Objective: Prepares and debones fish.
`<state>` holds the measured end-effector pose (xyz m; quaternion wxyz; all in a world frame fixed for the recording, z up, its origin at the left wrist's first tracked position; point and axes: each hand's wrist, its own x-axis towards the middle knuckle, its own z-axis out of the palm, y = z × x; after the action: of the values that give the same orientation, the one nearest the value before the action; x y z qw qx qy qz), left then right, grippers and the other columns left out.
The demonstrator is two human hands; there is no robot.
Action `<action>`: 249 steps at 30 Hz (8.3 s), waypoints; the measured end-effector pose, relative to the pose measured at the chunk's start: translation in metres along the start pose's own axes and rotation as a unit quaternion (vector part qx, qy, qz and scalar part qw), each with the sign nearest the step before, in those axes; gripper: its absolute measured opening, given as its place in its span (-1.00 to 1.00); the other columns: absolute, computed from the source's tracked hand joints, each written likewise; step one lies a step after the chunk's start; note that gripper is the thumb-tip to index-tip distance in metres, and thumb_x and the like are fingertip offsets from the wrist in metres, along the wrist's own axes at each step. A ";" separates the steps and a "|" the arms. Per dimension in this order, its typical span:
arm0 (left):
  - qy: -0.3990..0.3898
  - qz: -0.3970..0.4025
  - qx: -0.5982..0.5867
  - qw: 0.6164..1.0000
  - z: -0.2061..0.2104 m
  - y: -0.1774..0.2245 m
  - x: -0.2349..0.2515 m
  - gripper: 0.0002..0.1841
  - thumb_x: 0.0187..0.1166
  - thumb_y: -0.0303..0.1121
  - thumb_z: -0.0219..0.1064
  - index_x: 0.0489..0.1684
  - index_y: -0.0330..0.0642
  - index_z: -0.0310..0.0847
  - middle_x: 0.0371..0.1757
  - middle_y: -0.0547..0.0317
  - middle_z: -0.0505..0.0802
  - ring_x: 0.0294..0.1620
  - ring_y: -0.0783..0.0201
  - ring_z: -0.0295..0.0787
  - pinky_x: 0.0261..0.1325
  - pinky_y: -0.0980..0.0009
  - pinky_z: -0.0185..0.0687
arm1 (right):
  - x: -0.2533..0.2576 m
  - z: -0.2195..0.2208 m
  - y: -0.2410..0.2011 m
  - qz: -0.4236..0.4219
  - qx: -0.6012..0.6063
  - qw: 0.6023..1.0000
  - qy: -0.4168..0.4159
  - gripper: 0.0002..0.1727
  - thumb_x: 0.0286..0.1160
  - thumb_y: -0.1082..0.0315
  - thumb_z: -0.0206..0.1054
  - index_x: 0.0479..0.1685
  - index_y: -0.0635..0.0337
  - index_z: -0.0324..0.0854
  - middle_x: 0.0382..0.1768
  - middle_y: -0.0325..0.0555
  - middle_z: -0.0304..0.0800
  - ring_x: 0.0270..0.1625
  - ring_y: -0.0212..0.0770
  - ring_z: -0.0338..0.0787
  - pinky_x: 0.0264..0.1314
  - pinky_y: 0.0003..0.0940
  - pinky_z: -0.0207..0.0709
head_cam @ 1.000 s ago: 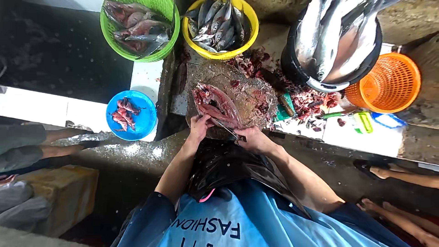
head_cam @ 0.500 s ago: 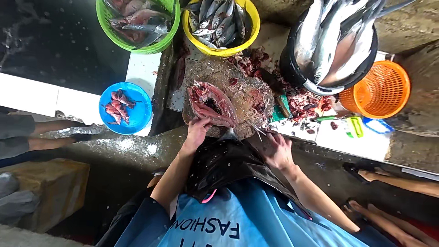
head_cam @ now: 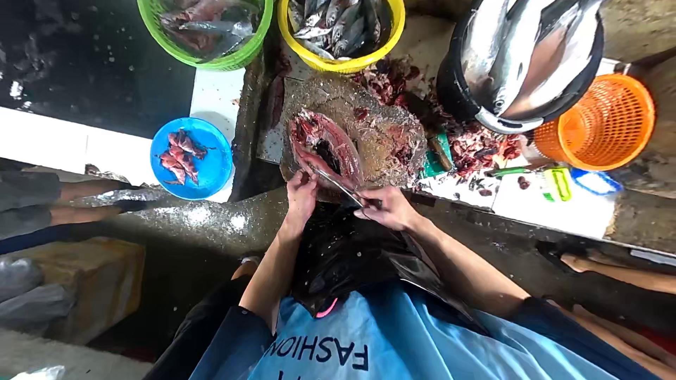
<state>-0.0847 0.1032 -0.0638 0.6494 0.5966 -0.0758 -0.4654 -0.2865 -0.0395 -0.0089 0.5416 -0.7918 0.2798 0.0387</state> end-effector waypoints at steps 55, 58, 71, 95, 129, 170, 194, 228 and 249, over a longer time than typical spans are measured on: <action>0.070 0.054 0.021 0.996 -0.006 -0.011 0.034 -0.80 0.52 -0.60 0.37 0.05 -0.39 0.69 -0.08 -0.03 0.85 -0.05 0.20 0.82 0.12 0.14 0.79 | 0.039 -0.001 0.013 0.019 -0.049 0.996 -0.069 -0.62 0.35 0.17 0.52 0.18 -0.08 0.86 -0.15 -0.21 0.93 -0.10 -0.27 0.86 0.07 -0.01 0.70; 0.080 0.046 0.010 0.996 -0.004 -0.014 0.032 -0.81 0.53 -0.61 0.35 0.05 -0.37 0.67 -0.10 0.00 0.83 -0.10 0.21 0.79 0.05 0.17 0.78 | 0.035 -0.001 0.011 0.029 -0.079 0.994 -0.073 -0.59 0.36 0.15 0.52 0.23 -0.09 0.85 -0.10 -0.16 0.95 -0.02 -0.22 0.88 0.16 0.05 0.68; 0.069 0.064 0.019 0.995 0.000 -0.011 0.031 -0.78 0.54 -0.61 0.35 0.09 -0.39 0.69 -0.06 -0.02 0.85 -0.05 0.23 0.80 0.13 0.19 0.78 | 0.033 0.002 0.012 -0.021 -0.011 0.999 -0.034 -0.62 0.33 0.12 0.50 0.10 0.04 0.85 -0.34 -0.23 0.84 -0.37 -0.32 0.73 -0.20 -0.14 0.65; 0.122 0.038 -0.012 0.992 0.013 -0.015 0.027 -0.78 0.58 -0.62 0.28 0.12 -0.38 0.65 -0.03 -0.01 0.81 -0.04 0.23 0.77 0.09 0.20 0.75 | 0.024 0.016 0.011 -0.008 -0.070 0.996 -0.051 -0.73 0.34 0.09 0.48 -0.05 -0.06 0.89 -0.35 -0.21 0.88 -0.25 -0.23 0.82 -0.07 0.05 0.64; 0.145 0.036 0.023 0.989 -0.001 -0.013 0.030 -0.73 0.51 -0.64 0.34 0.14 -0.40 0.66 -0.04 -0.04 0.83 -0.04 0.23 0.79 0.14 0.20 0.76 | 0.012 -0.013 0.023 0.014 -0.109 0.982 -0.150 -0.71 0.45 0.06 0.41 0.04 -0.12 0.88 -0.18 -0.22 0.93 -0.03 -0.22 0.84 0.20 0.12 0.58; 0.055 0.024 -0.011 0.998 0.001 -0.012 -0.016 -0.80 0.61 -0.44 0.35 0.13 -0.16 0.65 -0.02 0.13 0.82 -0.04 0.25 0.79 0.07 0.21 0.78 | -0.018 -0.018 0.063 -0.097 -0.129 0.984 -0.071 -0.61 0.30 0.32 0.50 0.17 0.09 0.84 -0.02 -0.09 0.93 0.05 -0.14 0.88 0.24 0.06 0.67; 0.076 0.019 -0.085 0.993 0.004 -0.021 0.006 -0.87 0.54 -0.58 0.29 -0.05 -0.29 0.62 -0.20 0.10 0.82 -0.18 0.25 0.80 -0.04 0.23 0.79 | -0.005 -0.029 0.035 -0.038 -0.172 0.976 -0.126 -0.64 0.29 0.29 0.51 0.13 -0.10 0.87 -0.16 -0.24 0.92 -0.10 -0.21 0.81 0.15 0.12 0.55; 0.085 0.020 -0.056 0.995 0.001 -0.018 0.006 -0.84 0.53 -0.52 0.30 -0.01 -0.28 0.64 -0.17 0.10 0.83 -0.18 0.26 0.79 -0.09 0.25 0.77 | -0.020 -0.037 0.034 -0.017 -0.139 0.980 -0.144 -0.76 0.29 0.23 0.48 -0.05 -0.10 0.89 -0.41 -0.31 0.83 -0.34 -0.30 0.74 -0.15 -0.01 0.59; 0.039 0.024 -0.004 0.999 -0.007 -0.013 0.005 -0.79 0.48 -0.56 0.36 0.04 -0.31 0.64 -0.16 0.10 0.83 -0.19 0.28 0.79 -0.14 0.31 0.77 | -0.023 -0.031 0.028 -0.070 -0.165 0.984 -0.019 -0.66 0.23 0.11 0.46 -0.02 -0.04 0.88 -0.32 -0.24 0.86 -0.26 -0.21 0.79 -0.05 0.10 0.64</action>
<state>-0.0838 0.1064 -0.0788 0.6652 0.6095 -0.0631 -0.4266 -0.3268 -0.0645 -0.0117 0.4101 -0.8870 0.2030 0.0613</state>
